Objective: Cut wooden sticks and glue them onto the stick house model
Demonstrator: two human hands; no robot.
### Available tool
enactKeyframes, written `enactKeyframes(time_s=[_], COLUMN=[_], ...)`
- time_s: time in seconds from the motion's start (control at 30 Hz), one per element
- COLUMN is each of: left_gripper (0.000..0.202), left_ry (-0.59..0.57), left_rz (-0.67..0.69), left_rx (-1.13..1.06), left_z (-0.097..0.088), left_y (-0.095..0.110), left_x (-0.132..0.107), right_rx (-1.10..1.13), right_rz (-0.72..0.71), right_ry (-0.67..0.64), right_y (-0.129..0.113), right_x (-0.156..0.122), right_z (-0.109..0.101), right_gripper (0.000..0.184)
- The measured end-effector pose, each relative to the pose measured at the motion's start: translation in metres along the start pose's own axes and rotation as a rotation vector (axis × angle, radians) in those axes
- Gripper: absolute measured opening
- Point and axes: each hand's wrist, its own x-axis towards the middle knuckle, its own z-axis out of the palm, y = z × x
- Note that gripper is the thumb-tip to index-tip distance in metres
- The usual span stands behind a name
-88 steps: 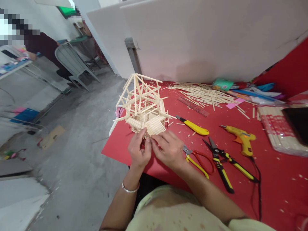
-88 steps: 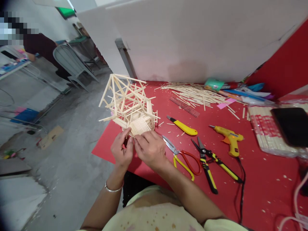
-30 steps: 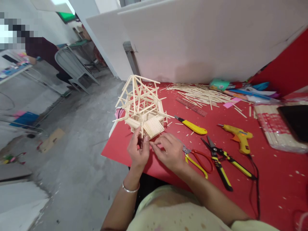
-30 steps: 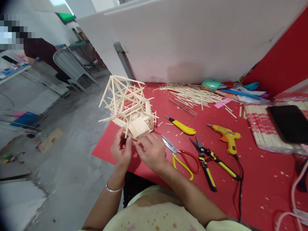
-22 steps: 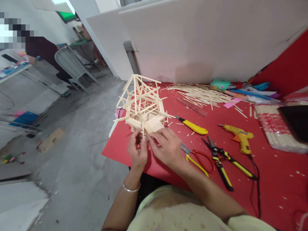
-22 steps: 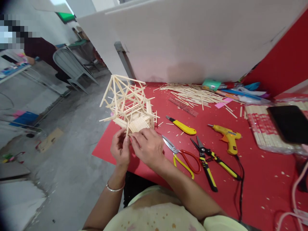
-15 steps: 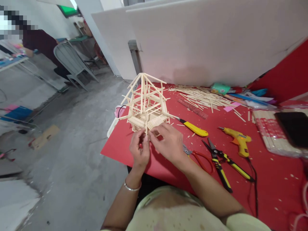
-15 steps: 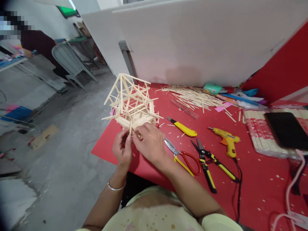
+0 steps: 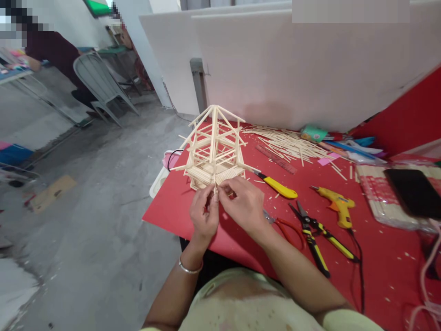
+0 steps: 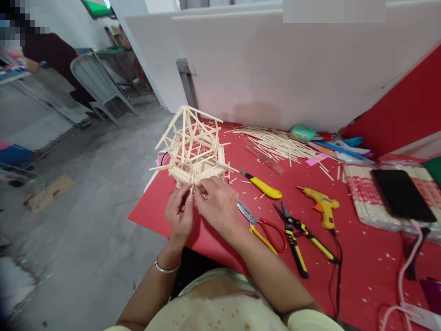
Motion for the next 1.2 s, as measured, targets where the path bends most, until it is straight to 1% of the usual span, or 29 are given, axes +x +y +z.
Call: enactKeyframes(time_s=[0.23, 0.47, 0.8, 0.9, 1.07, 1.13, 1.2], left_gripper=[0.028, 0.028, 0.029, 0.03, 0.03, 0.03, 0.029], left_ry=[0.004, -0.005, -0.014, -0.021, -0.006, 0.006, 0.037], left_rz=[0.0, -0.033, -0.037, -0.039, -0.038, -0.045, -0.047], left_rx=[-0.016, -0.026, -0.032, -0.024, -0.004, 0.009, 0.024], left_z=[0.0, -0.001, -0.001, -0.002, -0.005, -0.008, -0.013], left_y=[0.001, 0.002, 0.003, 0.003, 0.004, 0.005, 0.007], left_x=[0.0, 0.0, -0.001, -0.002, -0.003, -0.005, -0.009], right_rx=[0.009, -0.004, 0.011, 0.05, 0.154, 0.218, 0.304], right_rz=[0.016, 0.033, 0.049, 0.046, 0.031, 0.043, 0.084], right_ry=[0.008, 0.014, -0.014, -0.009, 0.009, -0.004, -0.012], right_y=[-0.002, -0.002, -0.003, -0.003, 0.004, 0.009, 0.016], right_x=[-0.001, -0.001, -0.001, -0.003, -0.007, -0.01, -0.013], right_z=[0.0, 0.0, -0.002, -0.006, -0.02, -0.026, -0.029], right_gripper=[0.009, 0.009, 0.015, 0.016, 0.017, 0.017, 0.016])
